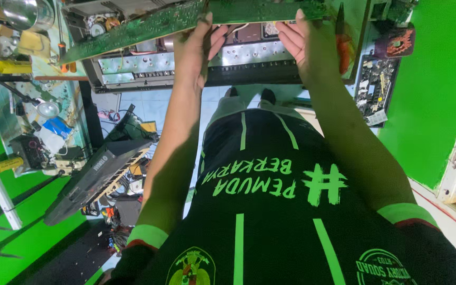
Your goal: The person lifts a green circuit board from an electronic keyboard, turns it over, and handles the underlying wiring and components before placing the board back into the chassis.
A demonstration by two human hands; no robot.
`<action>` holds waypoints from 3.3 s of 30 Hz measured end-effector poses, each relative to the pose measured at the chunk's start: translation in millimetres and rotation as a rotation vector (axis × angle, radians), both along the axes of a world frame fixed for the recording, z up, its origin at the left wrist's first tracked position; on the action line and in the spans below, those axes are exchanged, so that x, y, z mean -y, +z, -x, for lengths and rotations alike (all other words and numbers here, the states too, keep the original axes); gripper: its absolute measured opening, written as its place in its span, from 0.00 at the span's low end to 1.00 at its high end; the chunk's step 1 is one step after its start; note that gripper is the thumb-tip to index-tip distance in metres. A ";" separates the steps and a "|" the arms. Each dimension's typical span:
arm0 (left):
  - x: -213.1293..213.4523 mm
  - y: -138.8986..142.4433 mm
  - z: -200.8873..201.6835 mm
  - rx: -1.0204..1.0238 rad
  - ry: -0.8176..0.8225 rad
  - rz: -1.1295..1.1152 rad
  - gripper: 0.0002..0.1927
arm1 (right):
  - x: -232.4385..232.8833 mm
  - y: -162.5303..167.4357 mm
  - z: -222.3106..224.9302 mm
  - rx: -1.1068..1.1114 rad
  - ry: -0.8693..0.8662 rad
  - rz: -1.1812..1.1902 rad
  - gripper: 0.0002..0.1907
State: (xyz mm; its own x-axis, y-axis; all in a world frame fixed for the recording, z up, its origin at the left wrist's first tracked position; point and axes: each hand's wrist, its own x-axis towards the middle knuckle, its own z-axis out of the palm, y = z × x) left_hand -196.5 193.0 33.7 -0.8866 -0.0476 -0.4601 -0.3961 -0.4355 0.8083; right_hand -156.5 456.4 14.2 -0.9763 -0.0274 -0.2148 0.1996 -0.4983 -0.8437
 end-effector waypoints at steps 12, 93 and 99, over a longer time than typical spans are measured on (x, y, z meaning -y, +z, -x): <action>7.4 -16.1 -19.0 0.023 0.003 -0.049 0.16 | 3.8 -5.6 -18.1 0.140 -0.058 0.072 0.18; -80.5 -57.3 -119.4 -0.988 -0.634 1.406 0.21 | 16.7 -54.4 -57.8 0.312 -0.078 0.062 0.30; -82.3 -56.8 -95.9 -0.849 -0.867 1.391 0.26 | 21.1 -44.4 -77.5 0.309 -0.225 0.051 0.21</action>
